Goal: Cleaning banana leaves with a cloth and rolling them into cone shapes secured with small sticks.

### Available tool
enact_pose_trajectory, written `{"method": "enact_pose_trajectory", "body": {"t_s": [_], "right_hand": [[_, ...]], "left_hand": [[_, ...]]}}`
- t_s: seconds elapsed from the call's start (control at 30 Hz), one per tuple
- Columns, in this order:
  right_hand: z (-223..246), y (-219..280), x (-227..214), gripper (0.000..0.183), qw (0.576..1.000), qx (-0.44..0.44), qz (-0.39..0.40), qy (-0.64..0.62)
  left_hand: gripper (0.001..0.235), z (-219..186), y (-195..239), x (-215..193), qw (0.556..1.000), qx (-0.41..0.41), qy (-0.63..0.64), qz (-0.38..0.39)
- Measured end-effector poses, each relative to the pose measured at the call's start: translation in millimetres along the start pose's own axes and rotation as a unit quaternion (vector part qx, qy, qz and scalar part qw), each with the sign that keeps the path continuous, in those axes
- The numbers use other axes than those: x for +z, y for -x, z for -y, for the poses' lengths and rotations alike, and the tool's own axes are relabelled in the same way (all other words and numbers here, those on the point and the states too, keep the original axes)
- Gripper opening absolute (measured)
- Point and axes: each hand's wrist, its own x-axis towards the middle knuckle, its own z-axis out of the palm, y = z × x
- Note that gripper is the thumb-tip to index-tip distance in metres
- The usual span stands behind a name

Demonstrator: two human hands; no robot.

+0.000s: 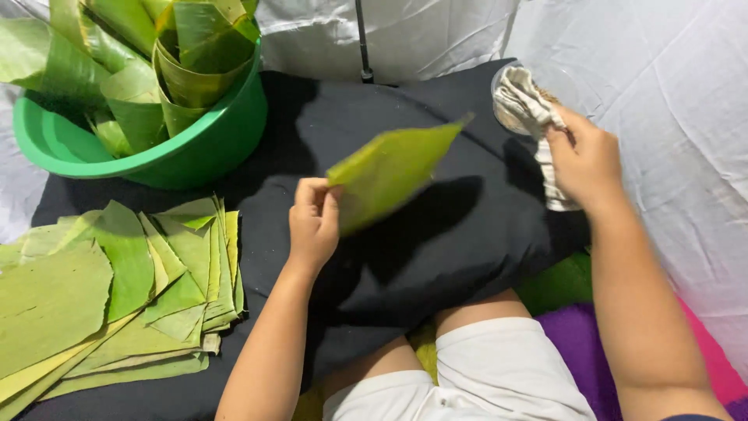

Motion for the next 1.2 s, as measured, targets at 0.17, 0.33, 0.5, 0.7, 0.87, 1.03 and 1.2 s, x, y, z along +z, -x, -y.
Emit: {"method": "enact_pose_trajectory", "body": {"t_s": [0.17,0.33,0.5,0.7,0.87,1.03,1.2], "right_hand": [[-2.1,11.8,17.5,0.043,0.985,0.07,0.142,0.068],[-38.5,38.3,89.5,0.042,0.978,-0.115,0.127,0.12],[31.8,41.8,114.2,0.016,0.942,0.119,0.177,-0.261],[94.1,5.9,128.5,0.113,0.705,0.375,0.436,-0.416],[56.9,8.1,147.9,0.029,0.743,0.325,0.357,-0.464],[18.6,25.4,141.7,0.021,0.761,0.295,0.312,-0.486],[24.4,48.9,127.8,0.03,0.86,0.189,0.246,-0.404]], "left_hand": [[0.017,20.8,-4.7,1.9,0.983,-0.151,0.102,-0.005],[0.033,21.7,-2.4,-6.5,0.944,-0.313,-0.035,0.103],[0.081,-18.3,-4.9,-4.8,0.935,-0.296,0.019,0.194],[0.04,-20.9,0.2,-1.0,0.976,-0.001,-0.125,0.177],[0.05,-24.5,-3.6,-9.6,0.955,-0.018,-0.172,0.242],[0.041,-20.2,-11.6,-16.0,0.915,-0.195,-0.181,0.302],[0.046,17.3,-10.3,-11.2,0.926,-0.326,-0.023,0.187]]}}
